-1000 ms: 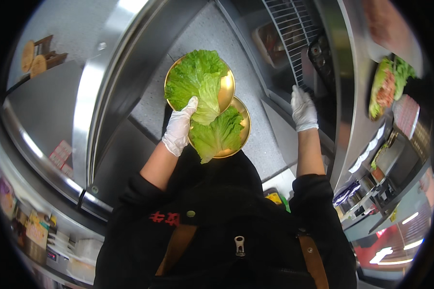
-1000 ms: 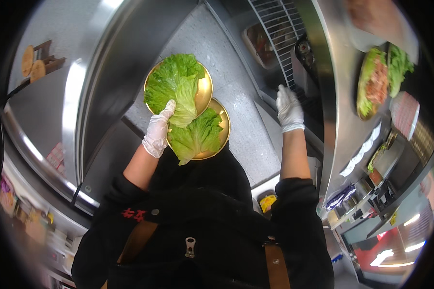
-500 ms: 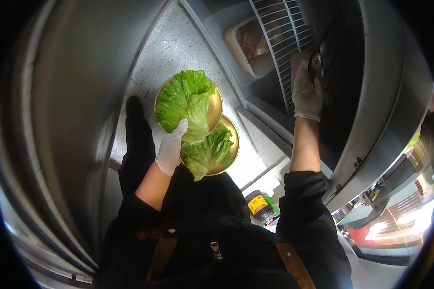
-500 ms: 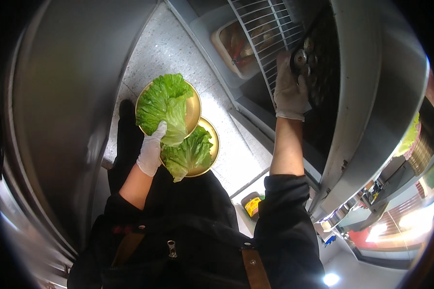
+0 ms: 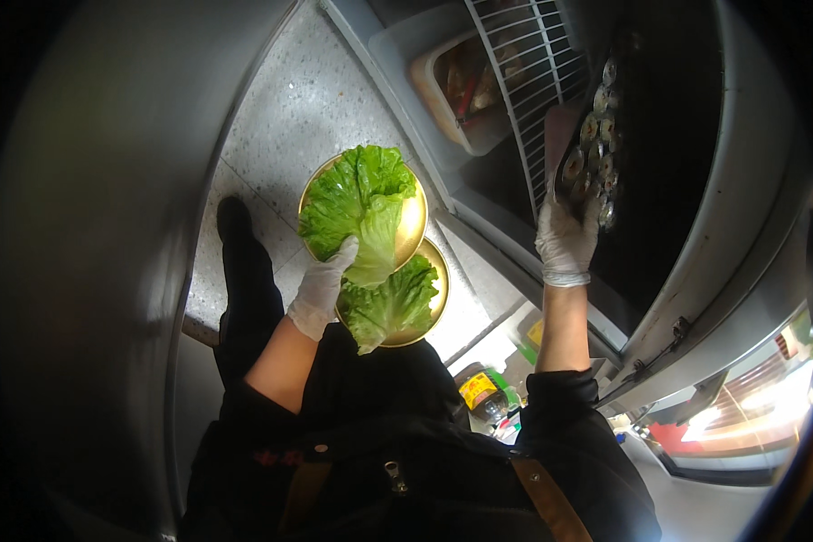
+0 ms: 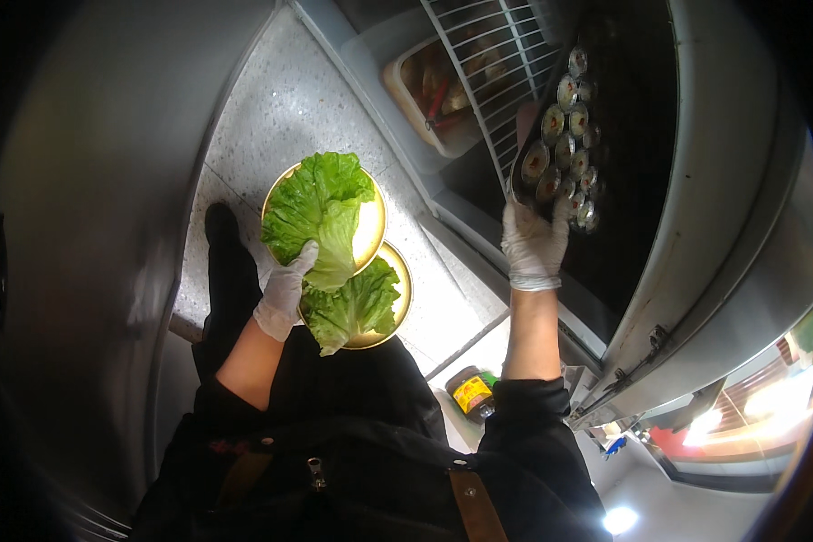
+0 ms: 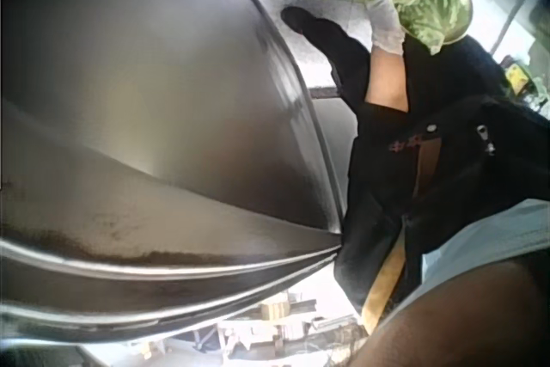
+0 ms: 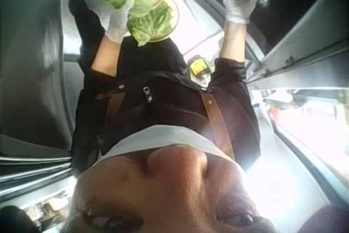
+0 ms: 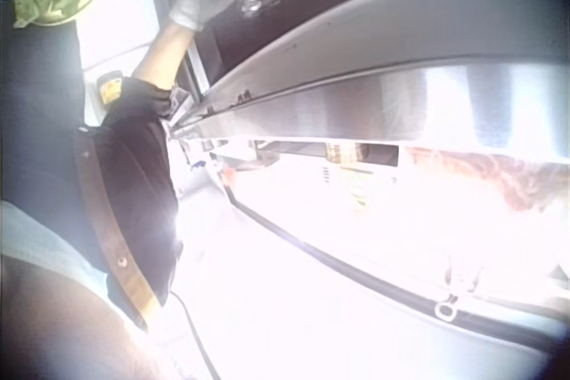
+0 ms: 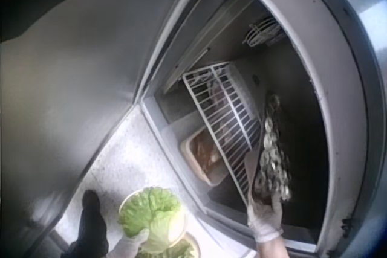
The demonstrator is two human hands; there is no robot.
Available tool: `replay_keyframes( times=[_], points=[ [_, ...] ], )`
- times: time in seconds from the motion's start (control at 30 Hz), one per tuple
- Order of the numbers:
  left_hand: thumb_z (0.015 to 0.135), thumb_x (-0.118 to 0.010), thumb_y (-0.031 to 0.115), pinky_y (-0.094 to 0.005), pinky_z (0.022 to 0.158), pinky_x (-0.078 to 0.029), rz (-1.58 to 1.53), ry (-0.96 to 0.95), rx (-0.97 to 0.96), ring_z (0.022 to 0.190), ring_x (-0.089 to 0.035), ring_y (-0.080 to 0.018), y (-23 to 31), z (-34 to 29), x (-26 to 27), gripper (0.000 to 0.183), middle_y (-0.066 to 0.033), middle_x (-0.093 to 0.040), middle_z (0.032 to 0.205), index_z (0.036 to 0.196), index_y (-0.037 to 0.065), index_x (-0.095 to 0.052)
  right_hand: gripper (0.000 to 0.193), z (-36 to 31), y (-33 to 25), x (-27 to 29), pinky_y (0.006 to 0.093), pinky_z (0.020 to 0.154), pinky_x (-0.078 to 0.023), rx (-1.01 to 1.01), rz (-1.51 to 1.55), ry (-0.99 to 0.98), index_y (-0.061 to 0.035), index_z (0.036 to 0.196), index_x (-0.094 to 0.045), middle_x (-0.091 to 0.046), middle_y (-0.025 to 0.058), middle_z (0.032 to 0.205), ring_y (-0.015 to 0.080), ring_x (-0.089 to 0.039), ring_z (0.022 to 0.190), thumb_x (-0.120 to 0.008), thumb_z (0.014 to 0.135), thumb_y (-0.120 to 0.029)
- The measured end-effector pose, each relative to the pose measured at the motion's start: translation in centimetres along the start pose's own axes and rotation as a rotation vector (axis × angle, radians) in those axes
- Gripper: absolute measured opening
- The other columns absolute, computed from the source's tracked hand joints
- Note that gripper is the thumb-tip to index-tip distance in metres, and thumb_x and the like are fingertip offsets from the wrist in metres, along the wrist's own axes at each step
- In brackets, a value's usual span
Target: The person assembles several dishes by placing lettuce leaves on plates, adding sliced meat and shrimp, and arranging them on a stainless steel counter. They retrieve items from a refrigerator and use tongs to place food onto plates.
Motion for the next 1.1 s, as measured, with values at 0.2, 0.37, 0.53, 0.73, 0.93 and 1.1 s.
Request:
replay_keyframes(
  times=[0.2,0.37,0.53,0.73,0.93,1.1],
  points=[
    [0.098,-0.062,0.014,-0.0348,0.092,-0.055,-0.029,0.036,0.035,0.106,-0.064,-0.0188,0.1,-0.2,-0.2,0.035,-0.0068,-0.063,0.122,0.13,0.003,-0.056,0.036,-1.0,-7.2,4.0,0.0308,0.1,-0.051,0.416,-0.397,0.223,-0.0019,0.131,-0.055,-0.058,0.0097,0.137,0.0164,-0.055,0.126,-0.05,0.102,-0.022],
    [0.098,-0.062,0.017,-0.0316,0.092,-0.053,-0.031,0.033,0.119,0.104,-0.062,-0.0155,-0.5,0.0,0.2,0.035,-0.0055,-0.063,0.121,0.13,0.002,-0.057,0.035,0.7,-7.3,-0.6,0.0278,0.1,-0.049,0.438,-0.628,0.007,0.0038,0.132,-0.052,-0.055,0.0141,0.139,0.019,-0.054,0.127,-0.049,0.101,-0.013],
    [0.099,-0.061,0.016,-0.0324,0.092,-0.053,-0.009,-0.029,0.073,0.103,-0.063,-0.0158,-0.6,0.6,-0.1,0.034,-0.0054,-0.063,0.12,0.13,0.002,-0.057,0.037,8.1,-9.9,-5.9,0.0323,0.101,-0.05,0.355,-0.269,-0.059,0.0052,0.135,-0.049,-0.053,0.0177,0.139,0.0251,-0.052,0.128,-0.047,0.102,-0.011],
    [0.1,-0.059,0.016,-0.0385,0.091,-0.056,-0.049,-0.043,0.083,0.106,-0.065,-0.0215,-0.1,0.2,-0.7,0.035,-0.0082,-0.063,0.123,0.132,0.004,-0.054,0.044,17.7,-13.5,-10.6,0.0367,0.105,-0.048,0.42,-0.026,-0.073,0.0035,0.138,-0.047,-0.05,0.02,0.141,0.0308,-0.05,0.13,-0.045,0.101,-0.019],
    [0.1,-0.058,0.015,-0.0327,0.095,-0.053,-0.037,-0.028,0.028,0.107,-0.061,-0.0171,1.2,-1.1,-2.1,0.034,-0.007,-0.061,0.122,0.132,0.002,-0.054,0.06,16.6,-15.0,-16.1,0.0389,0.112,-0.039,0.932,-2.392,0.977,-0.0049,0.142,-0.048,-0.047,0.0184,0.147,0.0331,-0.047,0.135,-0.046,0.099,-0.046],
    [0.099,-0.06,0.013,-0.0313,0.095,-0.052,0.105,-0.002,-0.099,0.108,-0.061,-0.0155,2.0,-1.2,-2.3,0.034,-0.0045,-0.061,0.123,0.132,0.006,-0.055,0.081,20.2,-17.0,-17.4,0.0436,0.117,-0.029,1.069,-2.394,0.772,-0.0081,0.144,-0.046,-0.044,0.0199,0.149,0.0362,-0.042,0.138,-0.044,0.09,-0.068]
  ],
)
Point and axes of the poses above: each hand's wrist, its own z-axis towards the middle knuckle, its own x-axis out of the back of the hand, y = z × x, the point moved 7 cm from there along z, towards the middle knuckle
